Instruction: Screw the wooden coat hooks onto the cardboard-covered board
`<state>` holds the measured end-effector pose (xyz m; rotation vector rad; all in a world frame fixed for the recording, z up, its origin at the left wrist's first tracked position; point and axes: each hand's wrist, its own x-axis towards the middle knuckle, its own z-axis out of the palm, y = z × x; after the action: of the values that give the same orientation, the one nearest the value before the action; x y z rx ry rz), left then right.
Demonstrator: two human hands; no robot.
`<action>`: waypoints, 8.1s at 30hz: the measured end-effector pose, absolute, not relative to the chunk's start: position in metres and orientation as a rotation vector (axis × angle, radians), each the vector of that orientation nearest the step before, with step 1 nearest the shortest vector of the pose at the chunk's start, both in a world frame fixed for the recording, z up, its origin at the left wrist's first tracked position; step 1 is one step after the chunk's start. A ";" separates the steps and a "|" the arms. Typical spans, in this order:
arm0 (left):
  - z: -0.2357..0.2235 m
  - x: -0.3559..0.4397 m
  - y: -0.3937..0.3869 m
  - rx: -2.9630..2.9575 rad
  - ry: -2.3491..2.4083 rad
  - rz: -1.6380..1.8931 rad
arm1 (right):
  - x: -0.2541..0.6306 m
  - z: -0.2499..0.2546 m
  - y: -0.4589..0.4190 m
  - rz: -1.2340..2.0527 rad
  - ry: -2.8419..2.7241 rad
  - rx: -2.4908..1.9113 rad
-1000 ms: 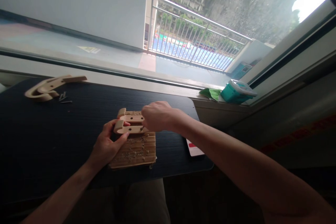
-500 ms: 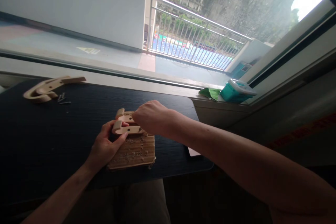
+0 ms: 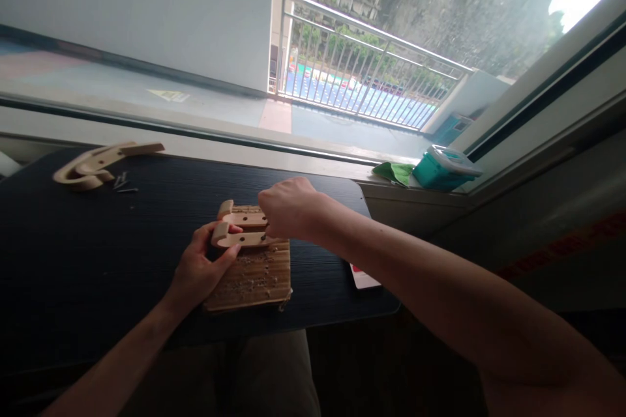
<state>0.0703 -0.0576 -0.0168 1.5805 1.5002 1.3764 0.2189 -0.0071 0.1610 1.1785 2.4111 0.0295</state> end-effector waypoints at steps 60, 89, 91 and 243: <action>-0.017 0.071 -0.057 1.565 1.485 1.373 | 0.270 0.154 0.009 -0.497 2.356 1.366; -0.014 0.073 -0.060 1.604 1.470 1.393 | 0.289 0.083 -0.056 -0.686 2.615 2.271; -0.015 0.073 -0.059 1.620 1.471 1.396 | 0.287 0.100 -0.058 -0.590 2.662 2.168; 0.036 -0.138 0.077 1.775 2.361 0.965 | 0.261 0.012 -0.089 -1.365 2.653 2.680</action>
<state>-0.1376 0.0773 0.0355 1.7754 2.3606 0.9648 0.2607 -0.0889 0.0119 2.6802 2.6532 -1.3646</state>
